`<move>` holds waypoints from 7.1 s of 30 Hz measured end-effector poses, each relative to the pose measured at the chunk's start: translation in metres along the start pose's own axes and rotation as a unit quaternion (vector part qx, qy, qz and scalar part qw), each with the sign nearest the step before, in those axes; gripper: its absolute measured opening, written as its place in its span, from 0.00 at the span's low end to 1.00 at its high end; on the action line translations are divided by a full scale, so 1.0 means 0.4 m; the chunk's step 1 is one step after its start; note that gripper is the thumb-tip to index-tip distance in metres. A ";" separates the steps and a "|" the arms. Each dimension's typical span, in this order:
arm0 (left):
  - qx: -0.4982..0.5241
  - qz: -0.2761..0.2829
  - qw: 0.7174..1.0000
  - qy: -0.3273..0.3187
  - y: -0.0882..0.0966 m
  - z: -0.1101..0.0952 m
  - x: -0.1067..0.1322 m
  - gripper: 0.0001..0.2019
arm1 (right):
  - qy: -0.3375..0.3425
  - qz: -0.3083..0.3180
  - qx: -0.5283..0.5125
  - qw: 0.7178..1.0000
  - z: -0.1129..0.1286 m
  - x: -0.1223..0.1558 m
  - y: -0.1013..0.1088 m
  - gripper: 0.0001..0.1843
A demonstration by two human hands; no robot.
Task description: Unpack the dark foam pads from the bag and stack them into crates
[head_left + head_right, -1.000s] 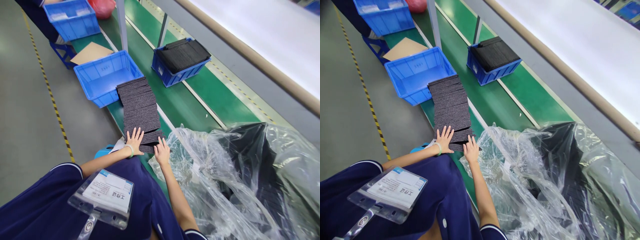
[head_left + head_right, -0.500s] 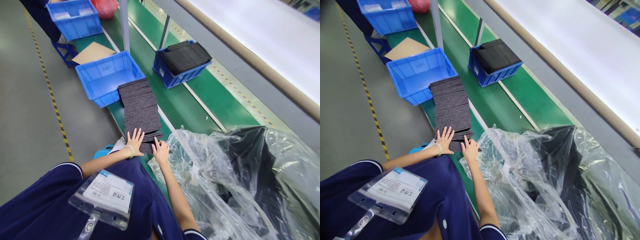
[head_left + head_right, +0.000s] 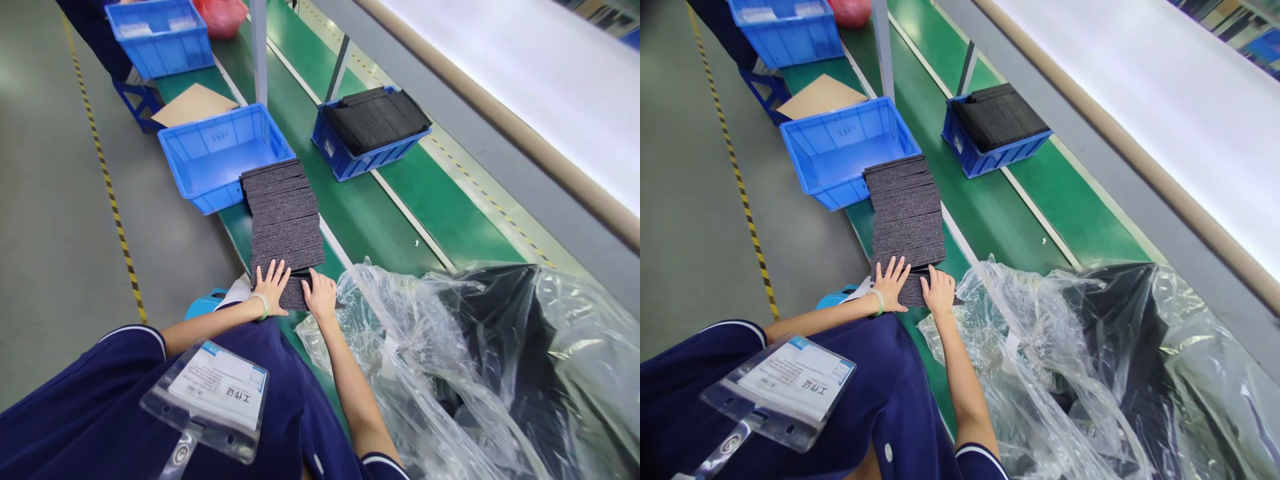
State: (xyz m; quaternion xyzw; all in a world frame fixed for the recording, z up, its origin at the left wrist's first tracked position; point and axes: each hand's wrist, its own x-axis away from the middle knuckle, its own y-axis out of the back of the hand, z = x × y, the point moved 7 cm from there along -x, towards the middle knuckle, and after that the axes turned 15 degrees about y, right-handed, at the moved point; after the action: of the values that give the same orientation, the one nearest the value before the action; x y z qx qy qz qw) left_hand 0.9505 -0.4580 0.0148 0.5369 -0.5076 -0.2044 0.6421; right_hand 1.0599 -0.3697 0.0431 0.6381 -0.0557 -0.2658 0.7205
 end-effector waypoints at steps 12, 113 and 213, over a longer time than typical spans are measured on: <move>0.003 -0.002 1.000 0.001 -0.014 -0.001 -0.002 0.64 | -0.001 -0.001 0.026 1.000 0.012 0.001 -0.002 0.22; 0.098 -0.197 0.970 0.107 0.187 0.149 -0.265 0.37 | 0.032 0.021 0.026 0.999 0.007 -0.257 -0.072 0.23; 0.138 -0.216 0.959 0.122 0.189 0.123 -0.221 0.35 | 0.008 0.037 0.034 0.999 -0.096 -0.587 -0.148 0.33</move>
State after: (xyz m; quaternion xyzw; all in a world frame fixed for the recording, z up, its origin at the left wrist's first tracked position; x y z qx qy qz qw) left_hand 0.8508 -0.3844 0.0399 0.7379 -0.3206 -0.1996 0.5594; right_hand 0.8572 -0.2316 0.0408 0.6615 -0.0825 -0.2320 0.7084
